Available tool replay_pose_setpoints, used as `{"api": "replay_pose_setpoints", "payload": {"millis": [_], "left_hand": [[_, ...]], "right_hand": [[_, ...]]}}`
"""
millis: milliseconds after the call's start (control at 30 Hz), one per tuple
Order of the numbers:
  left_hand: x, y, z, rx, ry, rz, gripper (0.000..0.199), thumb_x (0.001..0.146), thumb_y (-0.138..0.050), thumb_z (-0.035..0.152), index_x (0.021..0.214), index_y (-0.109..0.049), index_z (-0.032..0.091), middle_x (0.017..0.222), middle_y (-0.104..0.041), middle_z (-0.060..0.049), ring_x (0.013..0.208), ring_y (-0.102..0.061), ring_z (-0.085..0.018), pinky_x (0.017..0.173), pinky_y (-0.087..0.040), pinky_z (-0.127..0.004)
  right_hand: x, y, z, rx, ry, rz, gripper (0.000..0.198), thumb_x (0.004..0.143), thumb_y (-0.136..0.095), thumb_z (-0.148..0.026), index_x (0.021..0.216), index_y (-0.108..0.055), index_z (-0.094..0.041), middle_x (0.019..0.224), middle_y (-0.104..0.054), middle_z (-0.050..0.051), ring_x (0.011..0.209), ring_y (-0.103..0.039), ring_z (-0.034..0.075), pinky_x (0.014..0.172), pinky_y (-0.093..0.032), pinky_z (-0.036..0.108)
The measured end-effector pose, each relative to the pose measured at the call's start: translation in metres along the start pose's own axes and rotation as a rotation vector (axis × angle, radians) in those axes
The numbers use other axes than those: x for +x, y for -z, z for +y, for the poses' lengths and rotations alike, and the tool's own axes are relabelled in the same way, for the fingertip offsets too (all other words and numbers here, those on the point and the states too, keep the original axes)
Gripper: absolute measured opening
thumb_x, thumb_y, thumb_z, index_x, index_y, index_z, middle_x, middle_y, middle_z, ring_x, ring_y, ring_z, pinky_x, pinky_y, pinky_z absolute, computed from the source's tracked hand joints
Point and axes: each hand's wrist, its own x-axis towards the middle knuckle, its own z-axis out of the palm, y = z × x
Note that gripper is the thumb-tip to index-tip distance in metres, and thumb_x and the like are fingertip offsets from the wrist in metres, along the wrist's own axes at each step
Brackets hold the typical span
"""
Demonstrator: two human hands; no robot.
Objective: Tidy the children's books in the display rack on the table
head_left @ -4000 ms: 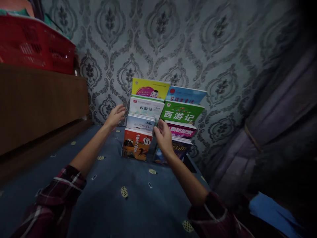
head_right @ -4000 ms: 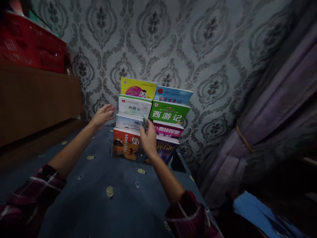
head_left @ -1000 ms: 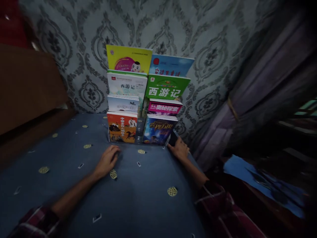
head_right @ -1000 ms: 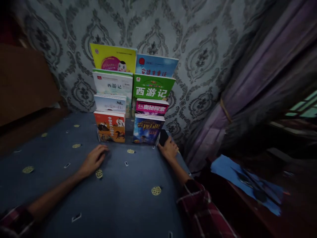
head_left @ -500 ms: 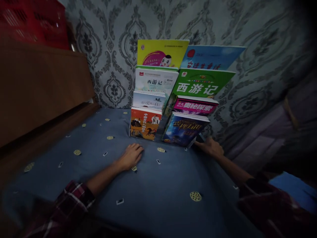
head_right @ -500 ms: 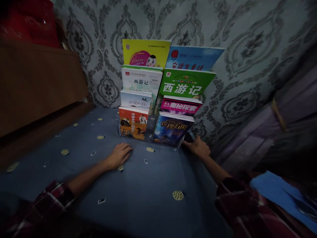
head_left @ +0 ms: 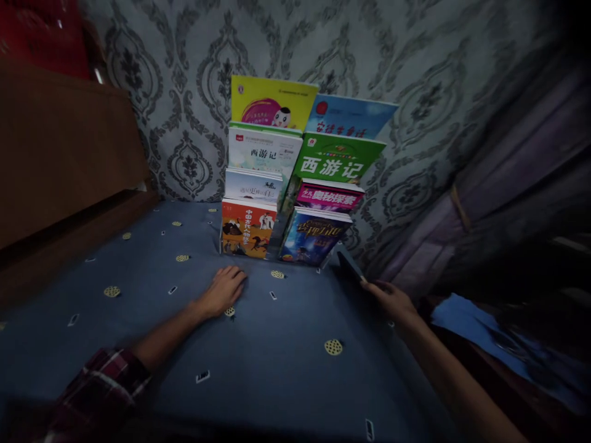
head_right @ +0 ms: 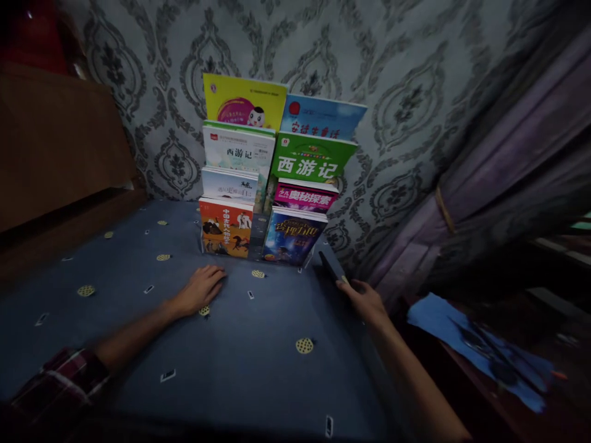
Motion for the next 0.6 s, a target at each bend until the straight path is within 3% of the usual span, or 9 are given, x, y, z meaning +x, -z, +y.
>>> {"api": "replay_pose_setpoints", "payload": {"millis": [200, 600], "left_hand": [[-0.001, -0.004, -0.001, 0.003, -0.019, 0.03, 0.03, 0.102, -0.041, 0.023, 0.123, -0.062, 0.019, 0.127, -0.064, -0.012, 0.113, -0.058, -0.027, 0.097, -0.047, -0.045], [-0.003, -0.004, 0.002, -0.043, -0.014, 0.044, 0.03, 0.101, -0.041, 0.02, 0.121, -0.063, 0.021, 0.124, -0.067, -0.011, 0.111, -0.062, -0.026, 0.098, -0.05, -0.044]], "right_hand": [[-0.027, 0.006, -0.016, 0.072, -0.112, -0.039, 0.071, 0.072, -0.073, -0.058, 0.123, -0.069, -0.009, 0.105, -0.076, 0.015, 0.099, -0.072, 0.031, 0.074, -0.056, 0.035], [-0.045, 0.015, -0.022, 0.113, -0.093, -0.059, 0.074, 0.067, -0.066, -0.064, 0.117, -0.068, -0.011, 0.092, -0.078, 0.013, 0.093, -0.074, 0.033, 0.078, -0.057, 0.038]]}}
